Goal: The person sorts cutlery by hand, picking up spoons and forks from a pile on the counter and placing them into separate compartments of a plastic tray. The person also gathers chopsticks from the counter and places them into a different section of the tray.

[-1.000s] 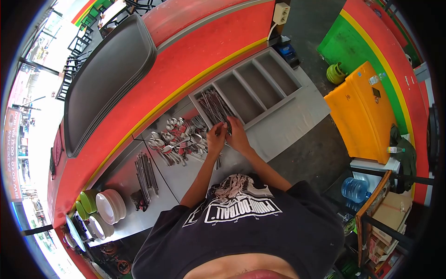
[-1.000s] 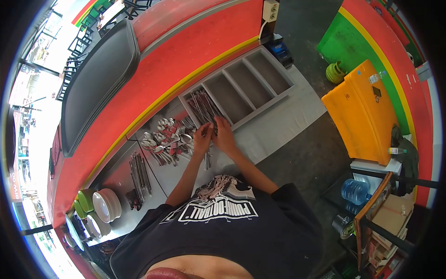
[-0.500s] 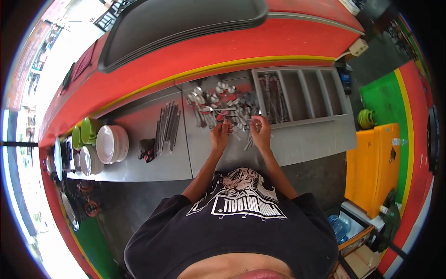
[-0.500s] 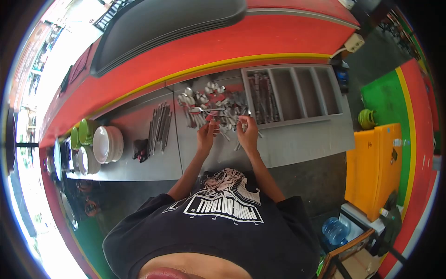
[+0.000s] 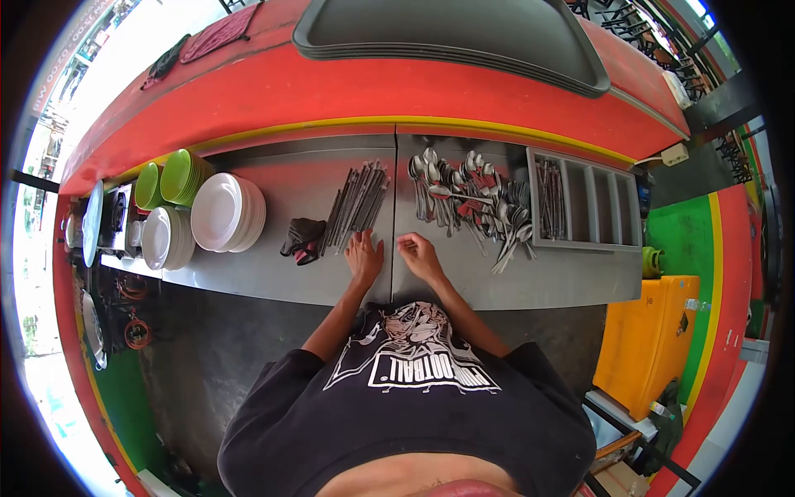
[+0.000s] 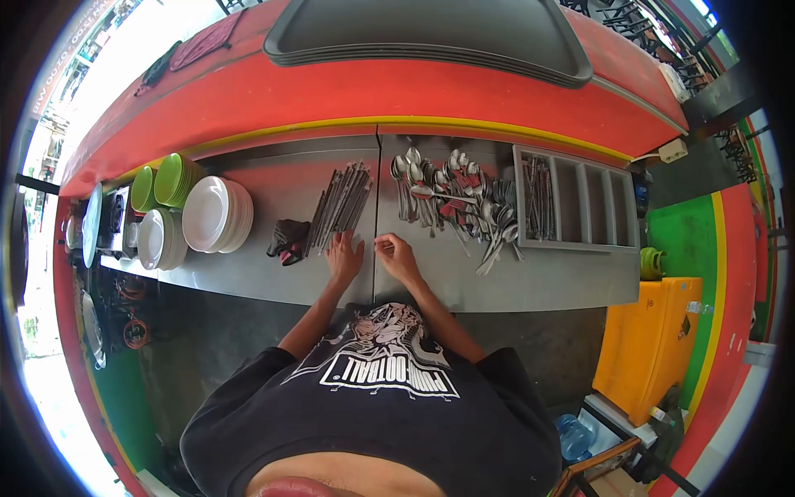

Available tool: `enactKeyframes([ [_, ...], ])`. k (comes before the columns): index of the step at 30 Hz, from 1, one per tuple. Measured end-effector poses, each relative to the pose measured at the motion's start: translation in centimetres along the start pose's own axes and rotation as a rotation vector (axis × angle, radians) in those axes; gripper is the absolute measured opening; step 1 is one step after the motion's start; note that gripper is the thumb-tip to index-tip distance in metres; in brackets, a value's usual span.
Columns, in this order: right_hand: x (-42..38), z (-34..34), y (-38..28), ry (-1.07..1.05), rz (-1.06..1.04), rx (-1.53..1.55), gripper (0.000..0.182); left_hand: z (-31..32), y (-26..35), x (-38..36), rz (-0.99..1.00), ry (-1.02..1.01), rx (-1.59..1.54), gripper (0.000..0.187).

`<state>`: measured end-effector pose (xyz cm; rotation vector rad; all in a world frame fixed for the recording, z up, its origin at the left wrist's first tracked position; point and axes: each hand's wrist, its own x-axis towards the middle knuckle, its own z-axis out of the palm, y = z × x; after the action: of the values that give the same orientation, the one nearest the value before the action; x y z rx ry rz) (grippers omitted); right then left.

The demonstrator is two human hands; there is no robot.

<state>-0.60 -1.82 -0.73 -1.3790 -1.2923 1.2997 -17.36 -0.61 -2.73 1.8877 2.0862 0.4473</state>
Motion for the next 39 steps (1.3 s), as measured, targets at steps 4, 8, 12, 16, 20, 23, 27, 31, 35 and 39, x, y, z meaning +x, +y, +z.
enactKeyframes([
  [4, -0.9, 4.3, 0.2, -0.062, 0.048, 0.0, 0.023, 1.2, -2.5, 1.7, 0.101, 0.029, 0.063, 0.039],
  [8, -1.4, 6.2, 0.9, -0.004, 0.065, -0.048, 0.023, 1.5, -3.9, 2.5, 0.193, 0.004, 0.094, 0.031],
  [12, -1.5, 6.5, 2.0, 0.069, 0.114, 0.006, 0.023, 1.7, -4.7, 3.3, 0.195, -0.024, 0.098, 0.02],
  [16, -2.1, 6.4, 2.3, 0.096, 0.177, 0.076, 0.022, 1.1, -4.7, 3.5, 0.193, -0.082, 0.038, 0.017],
  [20, -2.7, 6.8, 2.1, 0.103, 0.233, 0.118, 0.025, -0.3, -5.2, 2.8, 0.243, -0.081, -0.149, 0.018],
  [23, -2.7, 7.4, 1.4, 0.185, 0.271, 0.161, 0.029, -1.2, -5.0, 2.2, 0.24, -0.059, -0.382, 0.02],
  [27, -1.7, 7.9, 1.0, 0.19, 0.262, 0.286, 0.033, -0.9, -4.2, 1.8, 0.123, -0.226, -0.883, 0.026],
  [31, -1.5, 7.4, 0.6, 0.128, 0.257, 0.334, 0.032, -2.5, -1.9, 0.8, -0.197, -0.392, -1.098, 0.029],
  [35, -1.9, 5.8, 1.4, 0.156, 0.206, 0.281, 0.031, -1.6, -1.1, 1.1, -0.199, -0.517, -1.09, 0.029],
  [39, -3.3, 3.1, 1.1, 0.202, 0.194, 0.173, 0.031, -1.1, 1.9, 0.6, -0.266, -0.509, -1.092, 0.03],
])
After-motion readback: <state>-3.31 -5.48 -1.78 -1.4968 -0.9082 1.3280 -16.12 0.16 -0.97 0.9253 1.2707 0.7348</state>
